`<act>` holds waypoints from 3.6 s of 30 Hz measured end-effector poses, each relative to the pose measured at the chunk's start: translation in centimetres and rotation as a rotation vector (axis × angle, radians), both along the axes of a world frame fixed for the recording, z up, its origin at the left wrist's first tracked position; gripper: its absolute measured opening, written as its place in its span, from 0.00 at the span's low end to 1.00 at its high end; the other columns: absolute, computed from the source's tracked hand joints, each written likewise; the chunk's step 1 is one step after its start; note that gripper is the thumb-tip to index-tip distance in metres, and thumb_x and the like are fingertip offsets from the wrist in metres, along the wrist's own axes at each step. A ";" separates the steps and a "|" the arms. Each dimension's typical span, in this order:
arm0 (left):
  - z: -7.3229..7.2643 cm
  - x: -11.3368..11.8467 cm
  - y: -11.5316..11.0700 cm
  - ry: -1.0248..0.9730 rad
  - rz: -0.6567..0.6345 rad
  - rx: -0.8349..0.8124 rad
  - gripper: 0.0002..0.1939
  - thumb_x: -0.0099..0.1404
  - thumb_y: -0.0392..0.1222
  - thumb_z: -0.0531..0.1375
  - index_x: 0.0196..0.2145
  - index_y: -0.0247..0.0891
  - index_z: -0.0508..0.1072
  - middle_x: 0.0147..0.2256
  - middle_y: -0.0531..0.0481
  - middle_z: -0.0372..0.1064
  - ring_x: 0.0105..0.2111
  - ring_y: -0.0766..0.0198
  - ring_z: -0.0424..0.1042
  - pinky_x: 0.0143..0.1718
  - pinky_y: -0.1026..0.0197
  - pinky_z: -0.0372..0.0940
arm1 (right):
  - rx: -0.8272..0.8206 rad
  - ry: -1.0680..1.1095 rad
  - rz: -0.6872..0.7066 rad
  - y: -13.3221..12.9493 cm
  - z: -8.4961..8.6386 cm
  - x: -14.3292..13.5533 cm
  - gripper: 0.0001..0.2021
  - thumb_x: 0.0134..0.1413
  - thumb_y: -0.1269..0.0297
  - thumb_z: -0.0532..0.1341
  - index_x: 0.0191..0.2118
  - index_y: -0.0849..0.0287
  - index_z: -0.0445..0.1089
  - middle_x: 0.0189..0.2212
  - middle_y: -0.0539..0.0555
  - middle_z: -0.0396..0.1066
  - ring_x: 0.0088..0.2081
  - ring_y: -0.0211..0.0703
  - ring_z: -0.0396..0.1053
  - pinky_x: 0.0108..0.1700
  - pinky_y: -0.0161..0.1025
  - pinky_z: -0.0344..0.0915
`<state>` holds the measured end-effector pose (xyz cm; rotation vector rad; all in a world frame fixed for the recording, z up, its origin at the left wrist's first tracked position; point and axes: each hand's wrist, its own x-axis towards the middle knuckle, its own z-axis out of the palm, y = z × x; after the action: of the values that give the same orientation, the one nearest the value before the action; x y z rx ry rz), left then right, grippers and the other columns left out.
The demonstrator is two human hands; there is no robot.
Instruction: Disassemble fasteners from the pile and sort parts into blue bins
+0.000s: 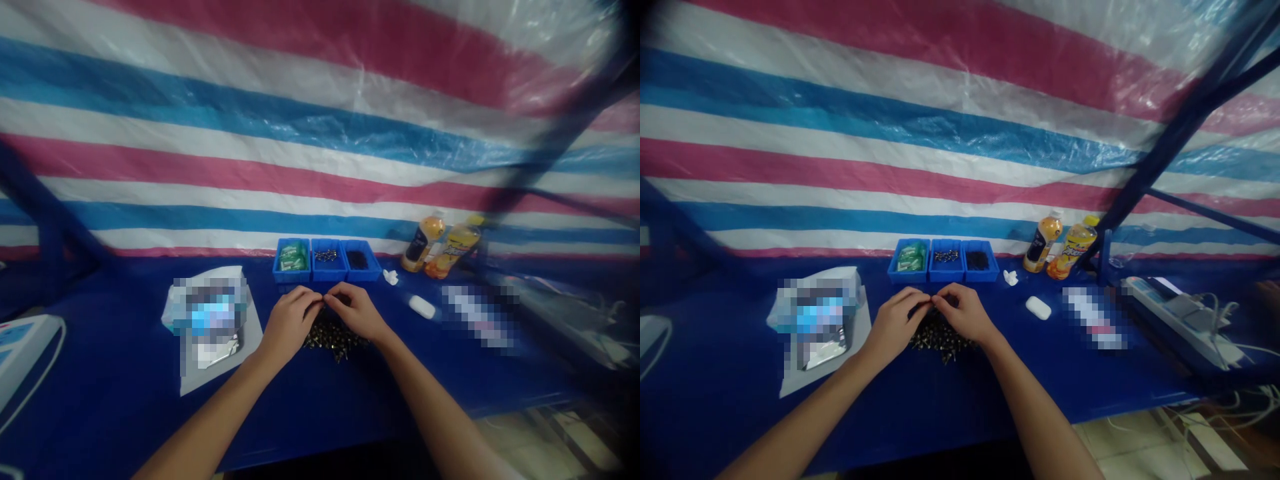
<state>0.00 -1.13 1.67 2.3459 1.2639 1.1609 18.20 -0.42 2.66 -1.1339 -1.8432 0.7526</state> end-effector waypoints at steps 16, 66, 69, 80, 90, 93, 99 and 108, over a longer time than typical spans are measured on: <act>0.8 0.0 -0.2 -0.163 -0.031 -0.055 0.05 0.65 0.40 0.60 0.38 0.41 0.75 0.34 0.52 0.74 0.31 0.65 0.73 0.34 0.63 0.67 | -0.237 0.310 0.123 0.5 0.1 0.8 0.08 0.53 0.60 0.62 0.31 0.60 0.71 0.27 0.49 0.67 0.30 0.37 0.62 0.35 0.36 0.58; -0.1 -1.2 0.6 0.139 0.255 -0.089 0.08 0.66 0.39 0.55 0.37 0.43 0.75 0.37 0.49 0.74 0.37 0.56 0.73 0.35 0.59 0.63 | 0.083 -0.434 0.118 3.2 -2.4 1.9 0.13 0.58 0.70 0.58 0.45 0.52 0.76 0.40 0.54 0.72 0.41 0.42 0.70 0.47 0.40 0.63; -0.4 -1.0 0.5 0.176 0.239 -0.092 0.08 0.66 0.38 0.55 0.38 0.43 0.75 0.36 0.48 0.74 0.38 0.56 0.73 0.37 0.58 0.63 | 0.100 -0.498 0.160 3.6 -2.3 1.4 0.11 0.57 0.69 0.60 0.42 0.51 0.77 0.40 0.54 0.71 0.41 0.43 0.70 0.46 0.39 0.62; 0.2 -0.4 0.2 0.144 0.180 -0.065 0.10 0.68 0.45 0.54 0.39 0.43 0.75 0.36 0.49 0.74 0.39 0.56 0.72 0.40 0.55 0.62 | 0.129 -0.256 0.123 1.7 -1.2 0.5 0.06 0.59 0.69 0.57 0.39 0.58 0.71 0.36 0.54 0.70 0.39 0.41 0.67 0.42 0.38 0.61; 0.5 -0.2 0.4 -0.100 0.058 -0.103 0.10 0.68 0.45 0.55 0.36 0.42 0.76 0.35 0.51 0.76 0.36 0.60 0.74 0.39 0.59 0.65 | -0.007 -0.030 0.035 0.1 0.1 0.2 0.10 0.61 0.57 0.56 0.39 0.57 0.69 0.30 0.50 0.69 0.31 0.38 0.64 0.35 0.36 0.59; 0.7 -0.2 0.3 -0.135 0.055 -0.097 0.09 0.67 0.44 0.57 0.36 0.43 0.76 0.35 0.52 0.76 0.36 0.60 0.74 0.39 0.58 0.66 | -0.091 0.017 0.053 0.1 0.0 0.3 0.14 0.63 0.54 0.53 0.34 0.58 0.68 0.27 0.48 0.65 0.29 0.37 0.61 0.33 0.35 0.57; 1.2 0.0 -0.2 -0.217 0.062 -0.117 0.11 0.67 0.45 0.56 0.43 0.43 0.75 0.36 0.52 0.76 0.35 0.61 0.74 0.40 0.59 0.67 | -0.235 0.238 0.177 0.5 -0.2 0.6 0.15 0.60 0.51 0.56 0.34 0.58 0.67 0.29 0.50 0.65 0.29 0.37 0.61 0.35 0.36 0.59; 1.6 -0.1 -0.4 -0.298 0.041 -0.224 0.15 0.71 0.47 0.51 0.40 0.41 0.76 0.37 0.51 0.76 0.39 0.60 0.74 0.43 0.60 0.65 | -0.433 0.557 0.184 0.7 0.3 2.7 0.11 0.53 0.54 0.61 0.34 0.56 0.66 0.27 0.49 0.64 0.25 0.35 0.59 0.29 0.35 0.56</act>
<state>-0.12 -1.56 3.28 1.9148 1.2651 1.2537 20.90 0.26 3.00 -0.8879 -1.3511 1.4620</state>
